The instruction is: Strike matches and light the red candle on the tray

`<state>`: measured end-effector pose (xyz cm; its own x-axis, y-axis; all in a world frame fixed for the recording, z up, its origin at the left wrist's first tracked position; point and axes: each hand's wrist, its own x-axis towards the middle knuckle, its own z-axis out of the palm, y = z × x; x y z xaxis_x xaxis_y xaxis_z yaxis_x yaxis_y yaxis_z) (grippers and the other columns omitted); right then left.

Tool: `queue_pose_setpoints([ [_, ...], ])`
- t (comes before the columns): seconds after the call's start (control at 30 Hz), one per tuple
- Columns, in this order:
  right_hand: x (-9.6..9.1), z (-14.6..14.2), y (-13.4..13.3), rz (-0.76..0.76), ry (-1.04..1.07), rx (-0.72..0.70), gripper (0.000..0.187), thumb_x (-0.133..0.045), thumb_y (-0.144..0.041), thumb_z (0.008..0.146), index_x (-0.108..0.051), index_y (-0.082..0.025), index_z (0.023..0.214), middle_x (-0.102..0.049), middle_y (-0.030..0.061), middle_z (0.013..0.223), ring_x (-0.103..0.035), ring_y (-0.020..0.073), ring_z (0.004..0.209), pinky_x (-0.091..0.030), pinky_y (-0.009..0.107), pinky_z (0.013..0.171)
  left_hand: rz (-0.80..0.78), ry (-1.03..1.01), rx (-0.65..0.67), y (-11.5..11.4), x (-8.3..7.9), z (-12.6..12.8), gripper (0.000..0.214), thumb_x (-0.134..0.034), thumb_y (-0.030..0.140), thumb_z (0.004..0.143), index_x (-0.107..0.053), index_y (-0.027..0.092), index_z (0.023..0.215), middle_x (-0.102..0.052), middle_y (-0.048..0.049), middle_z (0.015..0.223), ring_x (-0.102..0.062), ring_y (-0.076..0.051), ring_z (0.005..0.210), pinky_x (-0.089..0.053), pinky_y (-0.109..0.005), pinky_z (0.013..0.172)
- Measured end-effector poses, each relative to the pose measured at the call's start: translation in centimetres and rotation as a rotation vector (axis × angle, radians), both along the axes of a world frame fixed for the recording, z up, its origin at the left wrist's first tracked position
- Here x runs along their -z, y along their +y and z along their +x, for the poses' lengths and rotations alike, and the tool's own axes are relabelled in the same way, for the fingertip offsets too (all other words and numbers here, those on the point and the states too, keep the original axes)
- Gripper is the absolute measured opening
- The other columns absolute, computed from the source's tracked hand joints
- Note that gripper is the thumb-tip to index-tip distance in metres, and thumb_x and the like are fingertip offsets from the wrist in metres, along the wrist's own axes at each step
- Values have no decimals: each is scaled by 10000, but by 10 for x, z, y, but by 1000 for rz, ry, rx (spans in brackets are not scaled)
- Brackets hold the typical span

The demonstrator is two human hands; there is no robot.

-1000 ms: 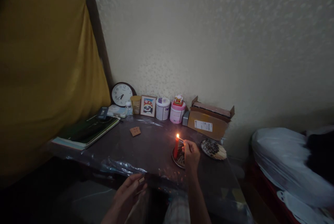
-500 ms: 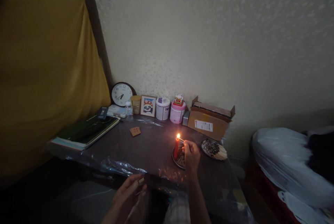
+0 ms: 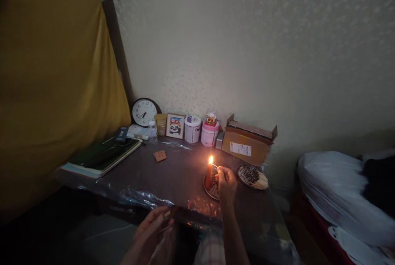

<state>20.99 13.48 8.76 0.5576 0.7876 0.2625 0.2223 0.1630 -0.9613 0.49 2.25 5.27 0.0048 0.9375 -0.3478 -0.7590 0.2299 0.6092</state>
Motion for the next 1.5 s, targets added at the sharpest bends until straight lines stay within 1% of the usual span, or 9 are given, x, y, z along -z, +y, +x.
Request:
queue_pose_setpoints([
  [0.23, -17, -2, -11, 17, -4, -24, 200, -582, -384, 721, -634, -192, 746, -624, 1, 636, -573, 165, 591, -427, 267, 550, 21, 55, 51, 1, 3, -7, 303, -792, 335, 565, -680, 179, 800, -738, -83, 884, -660, -179, 737, -466, -277, 701],
  [0.47, -69, -10, -45, 211, 187, -360, 230, -529, -430, 770, -517, -235, 647, -508, -24, 629, -448, 121, 513, -399, 254, 486, 36, 39, 73, 2, 16, -8, 301, -775, 349, 589, -675, 189, 824, -727, -77, 869, -654, -190, 757, -465, -295, 721],
  [0.6, -51, -31, -44, 123, 59, -488, 216, -566, -403, 752, -548, -219, 640, -485, -35, 559, -451, 117, 500, -389, 239, 496, 35, 42, 59, 1, 22, -4, 290, -770, 348, 597, -671, 190, 818, -713, -71, 834, -647, -190, 752, -459, -291, 707],
  [0.7, -35, -47, -42, 48, -140, -463, 184, -648, -363, 693, -599, -203, 617, -549, -12, 582, -511, 140, 562, -397, 241, 536, 27, 45, 107, 0, 21, -6, 289, -787, 341, 574, -667, 188, 787, -705, -60, 802, -643, -190, 737, -457, -290, 690],
  [0.9, -38, -59, -46, 97, 198, -606, 213, -540, -410, 788, -573, -216, 707, -491, -56, 529, -446, 99, 467, -373, 215, 473, 37, 65, 122, -2, 18, -10, 295, -793, 348, 558, -668, 190, 775, -709, -72, 848, -642, -205, 776, -453, -299, 725],
  [1.0, -32, -63, -43, -5, 114, -648, 218, -621, -415, 709, -577, -211, 644, -469, -62, 472, -413, 98, 413, -327, 208, 402, 14, 65, 96, -2, 20, -9, 326, -810, 364, 518, -675, 191, 758, -713, -71, 818, -644, -210, 757, -451, -297, 697],
  [1.2, -32, -55, -48, 68, 137, -586, 242, -553, -430, 764, -571, -216, 653, -480, -47, 513, -436, 104, 456, -374, 216, 448, 31, 48, 90, -6, 21, -7, 305, -807, 358, 523, -669, 190, 737, -704, -65, 780, -643, -209, 735, -446, -299, 694],
  [1.37, -28, -47, -53, -1, -58, -545, 169, -675, -362, 672, -615, -214, 614, -529, -35, 540, -478, 117, 501, -380, 215, 462, 9, 52, 109, -6, 23, -8, 300, -802, 362, 533, -671, 193, 744, -704, -65, 796, -644, -213, 761, -449, -301, 704],
  [1.5, -22, -33, -63, -36, -21, -557, 152, -629, -340, 732, -612, -209, 657, -522, -41, 527, -493, 121, 536, -392, 217, 519, 4, 67, 128, -7, 28, -8, 310, -806, 366, 523, -671, 186, 737, -704, -74, 792, -641, -214, 761, -453, -306, 707],
])
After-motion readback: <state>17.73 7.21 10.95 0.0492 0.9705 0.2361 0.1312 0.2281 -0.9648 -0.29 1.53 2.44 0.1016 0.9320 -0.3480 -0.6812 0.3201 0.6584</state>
